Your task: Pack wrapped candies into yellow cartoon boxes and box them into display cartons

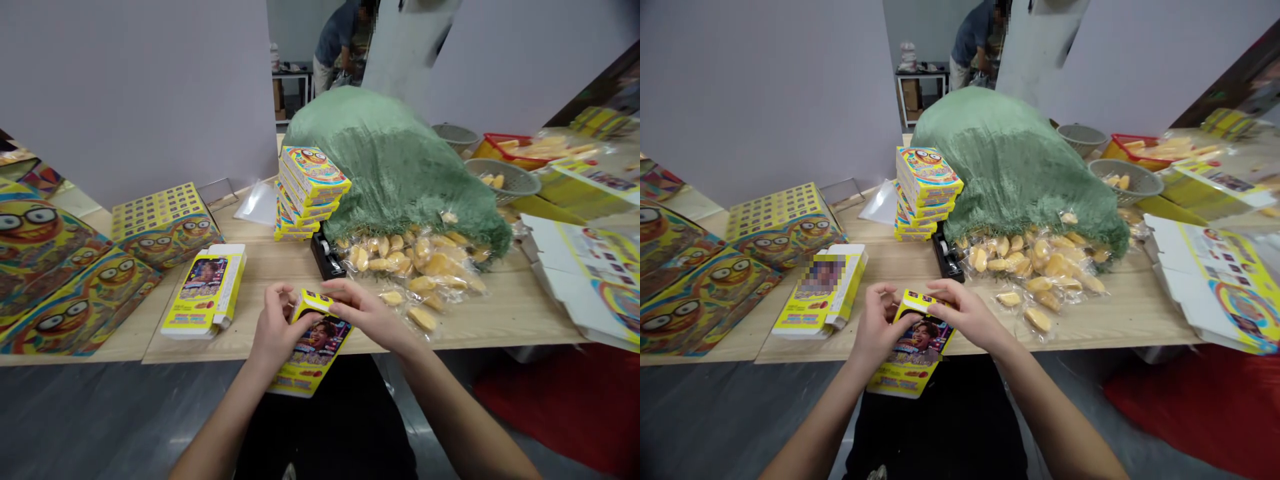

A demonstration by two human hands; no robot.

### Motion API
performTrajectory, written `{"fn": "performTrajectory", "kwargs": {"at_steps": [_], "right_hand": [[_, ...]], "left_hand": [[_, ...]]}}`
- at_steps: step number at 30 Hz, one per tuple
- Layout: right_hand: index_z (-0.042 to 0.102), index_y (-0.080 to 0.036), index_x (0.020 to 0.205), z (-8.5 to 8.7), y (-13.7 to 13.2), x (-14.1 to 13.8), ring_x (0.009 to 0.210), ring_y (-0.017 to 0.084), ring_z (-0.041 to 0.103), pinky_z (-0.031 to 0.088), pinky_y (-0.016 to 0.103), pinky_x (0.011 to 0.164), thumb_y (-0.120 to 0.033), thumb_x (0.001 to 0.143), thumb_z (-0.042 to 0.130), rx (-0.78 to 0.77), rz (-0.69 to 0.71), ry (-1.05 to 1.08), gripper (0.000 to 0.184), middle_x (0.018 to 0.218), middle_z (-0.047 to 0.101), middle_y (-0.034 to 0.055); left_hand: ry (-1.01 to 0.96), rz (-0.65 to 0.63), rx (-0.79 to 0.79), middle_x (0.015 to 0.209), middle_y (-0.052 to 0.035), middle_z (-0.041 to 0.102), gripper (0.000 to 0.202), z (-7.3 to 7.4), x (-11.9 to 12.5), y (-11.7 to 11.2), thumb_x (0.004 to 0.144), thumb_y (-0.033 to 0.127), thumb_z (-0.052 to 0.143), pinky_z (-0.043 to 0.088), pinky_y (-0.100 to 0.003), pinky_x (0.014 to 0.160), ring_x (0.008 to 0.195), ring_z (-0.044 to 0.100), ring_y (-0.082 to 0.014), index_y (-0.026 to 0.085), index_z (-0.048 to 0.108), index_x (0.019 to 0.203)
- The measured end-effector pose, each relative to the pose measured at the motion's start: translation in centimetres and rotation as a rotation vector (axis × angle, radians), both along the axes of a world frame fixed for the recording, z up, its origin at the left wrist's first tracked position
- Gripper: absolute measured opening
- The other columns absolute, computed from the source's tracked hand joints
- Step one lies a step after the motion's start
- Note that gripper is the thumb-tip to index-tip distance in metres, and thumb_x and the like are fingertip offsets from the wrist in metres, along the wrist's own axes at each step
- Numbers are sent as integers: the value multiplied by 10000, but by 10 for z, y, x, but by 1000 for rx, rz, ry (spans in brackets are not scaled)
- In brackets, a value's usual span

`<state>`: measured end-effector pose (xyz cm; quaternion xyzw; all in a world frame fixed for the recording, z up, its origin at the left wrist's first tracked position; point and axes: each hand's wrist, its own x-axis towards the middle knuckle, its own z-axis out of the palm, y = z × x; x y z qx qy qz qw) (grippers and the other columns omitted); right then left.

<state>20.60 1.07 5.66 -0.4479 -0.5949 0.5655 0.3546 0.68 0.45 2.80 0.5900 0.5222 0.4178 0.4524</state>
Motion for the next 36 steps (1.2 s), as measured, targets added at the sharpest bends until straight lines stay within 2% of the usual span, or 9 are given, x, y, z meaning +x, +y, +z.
{"fn": "performTrajectory", "kwargs": {"at_steps": [4, 8, 12, 15, 20, 24, 30, 33, 36], "right_hand": [[667, -219, 1149, 5, 1, -3, 1015, 231, 662, 518, 369, 893, -353, 856, 574, 162, 3, -216, 335, 1141, 704, 69], [706, -206, 1086, 9, 2, -2, 935, 220, 686, 544, 333, 808, -366, 921, 458, 176, -36, -291, 338, 1041, 739, 51], [679, -214, 1157, 6, 3, 3, 1018, 206, 672, 533, 318, 872, -347, 924, 477, 270, 47, -294, 336, 1139, 711, 46], [641, -218, 1222, 4, 2, 8, 1049, 195, 658, 516, 322, 909, -330, 942, 467, 409, 137, -327, 348, 1184, 690, 59], [642, -251, 1225, -1, 0, 8, 980, 205, 673, 532, 336, 854, -339, 950, 468, 449, 85, -391, 337, 1135, 708, 59], [644, -291, 1218, -4, 1, 6, 945, 207, 672, 531, 346, 831, -343, 949, 470, 439, 65, -397, 324, 1100, 716, 47], [603, -259, 1265, 3, -7, 8, 1010, 207, 631, 506, 372, 894, -344, 964, 432, 437, 187, -389, 356, 1119, 673, 81], [517, -245, 1333, -4, -16, 4, 1121, 220, 598, 484, 406, 958, -368, 961, 434, 327, -4, -248, 400, 1244, 624, 98], [571, -237, 1208, -17, -25, -3, 1044, 219, 641, 542, 365, 859, -402, 905, 545, 240, -250, -70, 346, 1178, 654, 101]], "left_hand": [[-53, -36, -10, 855, 13, 569, 548, -2, -1, -1, 747, 461, 707, 487, -274, 637, 728, 633, -168, 225, 328, 1065], [-87, -63, 0, 859, 6, 584, 548, 1, -1, -6, 782, 477, 676, 482, -258, 618, 727, 638, -166, 219, 317, 1107], [-31, -127, 25, 898, -7, 608, 674, 8, -2, -9, 841, 443, 626, 499, -276, 648, 693, 643, -156, 210, 230, 1336], [119, -194, 123, 1108, -69, 595, 644, 16, -5, -7, 898, 403, 557, 515, -315, 750, 848, 650, -178, 263, 227, 1433], [300, -330, 255, 1222, -64, 568, 403, 23, -7, -3, 951, 346, 466, 472, -363, 932, 1131, 557, -222, 320, 428, 1351], [286, -286, 239, 1288, -89, 533, 532, 21, -6, -5, 924, 370, 518, 464, -371, 950, 1164, 537, -236, 295, 322, 1413], [324, -325, 240, 1146, -58, 584, 297, 22, -6, -6, 963, 330, 439, 458, -332, 903, 1061, 566, -198, 265, 492, 1248], [288, -282, 258, 1063, -47, 597, 224, 21, -4, -3, 963, 322, 438, 448, -321, 891, 1016, 563, -190, 238, 543, 1142], [267, -156, 262, 1023, -47, 592, 208, 16, -3, 1, 956, 323, 448, 451, -314, 858, 971, 567, -188, 222, 546, 1109]]}}
